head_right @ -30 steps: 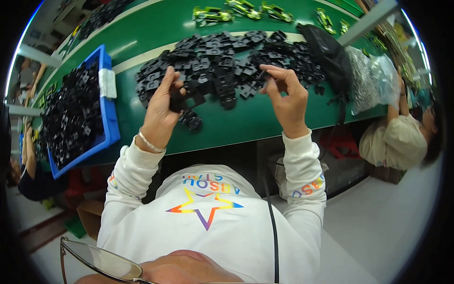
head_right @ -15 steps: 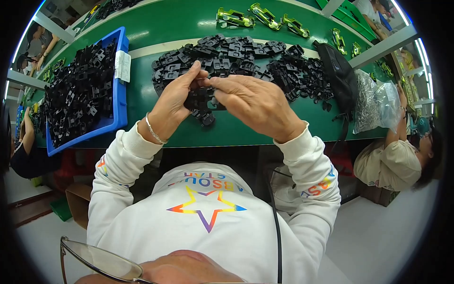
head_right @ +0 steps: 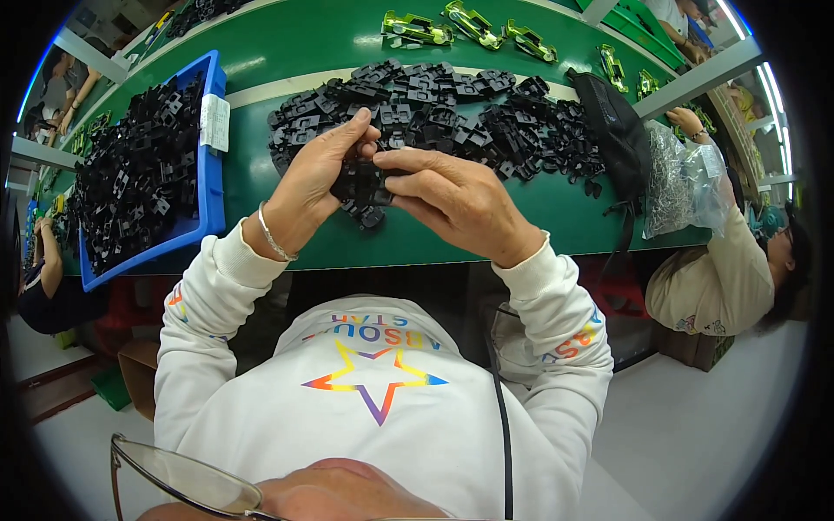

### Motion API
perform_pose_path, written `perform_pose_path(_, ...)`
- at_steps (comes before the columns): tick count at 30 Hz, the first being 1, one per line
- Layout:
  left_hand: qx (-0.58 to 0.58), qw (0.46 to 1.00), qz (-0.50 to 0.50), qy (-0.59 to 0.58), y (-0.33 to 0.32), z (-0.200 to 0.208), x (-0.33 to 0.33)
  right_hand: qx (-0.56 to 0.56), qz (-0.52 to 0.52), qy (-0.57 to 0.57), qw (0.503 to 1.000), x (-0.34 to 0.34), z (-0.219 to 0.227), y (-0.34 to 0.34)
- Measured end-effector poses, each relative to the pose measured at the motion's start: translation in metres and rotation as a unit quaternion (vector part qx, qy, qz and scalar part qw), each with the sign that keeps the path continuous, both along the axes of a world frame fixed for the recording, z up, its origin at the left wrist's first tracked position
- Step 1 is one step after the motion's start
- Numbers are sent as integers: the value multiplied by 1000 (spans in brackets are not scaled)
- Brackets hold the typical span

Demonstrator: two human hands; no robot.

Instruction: The person assembles toy cars by connecting plastic chassis components, fitting them into toy car bodies, and placing the assembled toy cars on the table.

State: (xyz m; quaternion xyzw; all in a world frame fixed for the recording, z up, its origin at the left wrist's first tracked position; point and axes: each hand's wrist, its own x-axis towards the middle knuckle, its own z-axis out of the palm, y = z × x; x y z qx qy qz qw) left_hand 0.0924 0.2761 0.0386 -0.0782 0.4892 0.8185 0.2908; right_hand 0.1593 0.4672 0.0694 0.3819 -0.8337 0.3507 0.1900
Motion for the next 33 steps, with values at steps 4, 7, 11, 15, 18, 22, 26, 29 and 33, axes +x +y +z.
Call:
perform_pose_path(4,-11,998,-11,61,0,-2,1,52,-7,36,998,0,-2,4)
perform_pose_path(7,-21,998,-7,62,-2,-6,-1,76,-4,43,996,-1,2,3)
perform_pose_path(11,-25,998,-8,62,1,-2,-1,107,-18,100,989,-4,8,3)
perform_pose_path(15,-46,995,-19,86,2,3,-4,150,-13,112,982,-2,23,7)
perform_pose_path(18,-56,993,-21,98,5,6,-3,176,-12,114,978,-2,27,9)
perform_pose_path(22,-66,994,-21,90,9,3,-2,187,-15,126,974,-3,23,4)
perform_pose_path(26,-68,996,-12,61,7,-3,0,176,-26,83,981,1,18,2)
perform_pose_path(29,-48,997,-25,57,6,-6,-1,99,-24,-44,994,3,17,1)
perform_pose_path(33,-27,998,-23,51,9,4,0,-33,-13,-171,985,8,14,1)
